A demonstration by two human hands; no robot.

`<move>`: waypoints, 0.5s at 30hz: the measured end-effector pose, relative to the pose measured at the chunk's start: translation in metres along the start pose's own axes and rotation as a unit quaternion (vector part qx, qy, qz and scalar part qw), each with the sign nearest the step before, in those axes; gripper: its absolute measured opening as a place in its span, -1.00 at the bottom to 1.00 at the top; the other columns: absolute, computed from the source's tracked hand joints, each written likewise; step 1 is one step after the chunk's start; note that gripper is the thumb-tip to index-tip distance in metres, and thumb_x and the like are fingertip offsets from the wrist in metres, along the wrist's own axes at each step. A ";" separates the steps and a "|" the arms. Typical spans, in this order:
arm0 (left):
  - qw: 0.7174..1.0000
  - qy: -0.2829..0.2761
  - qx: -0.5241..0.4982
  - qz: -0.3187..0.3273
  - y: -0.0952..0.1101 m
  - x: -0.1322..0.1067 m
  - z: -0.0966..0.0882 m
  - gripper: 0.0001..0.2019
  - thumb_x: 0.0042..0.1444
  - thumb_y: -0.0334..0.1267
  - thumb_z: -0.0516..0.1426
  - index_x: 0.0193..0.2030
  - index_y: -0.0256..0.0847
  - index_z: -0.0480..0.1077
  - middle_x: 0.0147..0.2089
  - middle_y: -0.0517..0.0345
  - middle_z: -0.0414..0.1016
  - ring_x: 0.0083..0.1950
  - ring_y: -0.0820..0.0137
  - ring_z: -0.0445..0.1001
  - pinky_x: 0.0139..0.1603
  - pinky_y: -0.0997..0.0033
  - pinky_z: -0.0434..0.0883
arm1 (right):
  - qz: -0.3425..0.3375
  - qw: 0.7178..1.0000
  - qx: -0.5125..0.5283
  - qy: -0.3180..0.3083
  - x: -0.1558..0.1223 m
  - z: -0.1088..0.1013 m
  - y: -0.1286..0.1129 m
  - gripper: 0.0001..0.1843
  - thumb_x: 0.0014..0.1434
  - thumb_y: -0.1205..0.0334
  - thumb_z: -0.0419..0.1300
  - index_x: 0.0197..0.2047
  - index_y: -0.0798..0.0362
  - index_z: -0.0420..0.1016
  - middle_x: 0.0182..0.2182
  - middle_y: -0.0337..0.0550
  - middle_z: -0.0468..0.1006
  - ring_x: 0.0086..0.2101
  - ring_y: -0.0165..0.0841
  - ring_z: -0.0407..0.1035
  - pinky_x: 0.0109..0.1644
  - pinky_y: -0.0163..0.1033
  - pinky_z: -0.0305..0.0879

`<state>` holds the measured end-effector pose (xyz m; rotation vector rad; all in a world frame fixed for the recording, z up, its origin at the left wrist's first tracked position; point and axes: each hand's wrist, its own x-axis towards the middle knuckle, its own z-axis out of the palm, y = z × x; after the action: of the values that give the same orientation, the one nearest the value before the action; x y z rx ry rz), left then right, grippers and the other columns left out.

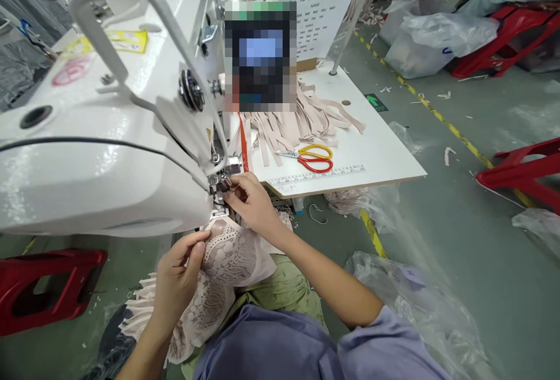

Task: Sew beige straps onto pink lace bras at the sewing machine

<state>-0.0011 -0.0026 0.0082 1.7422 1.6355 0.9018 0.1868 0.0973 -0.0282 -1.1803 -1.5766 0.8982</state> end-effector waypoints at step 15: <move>0.958 0.126 0.193 0.168 0.005 -0.015 0.015 -0.73 0.24 -0.40 0.14 0.05 -0.19 0.51 0.01 -0.12 0.51 0.03 0.16 0.49 0.08 0.12 0.38 | -0.013 0.999 0.007 -0.040 0.003 -0.008 -0.015 -0.86 0.19 0.19 0.20 -0.39 -0.03 0.52 -0.29 -0.13 0.48 -0.26 -0.26 0.41 -0.14 -0.12 0.46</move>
<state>0.0135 -0.0172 0.0025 2.3066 1.8005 1.0464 0.1899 0.0962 -0.0111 -1.1242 -1.6441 0.9482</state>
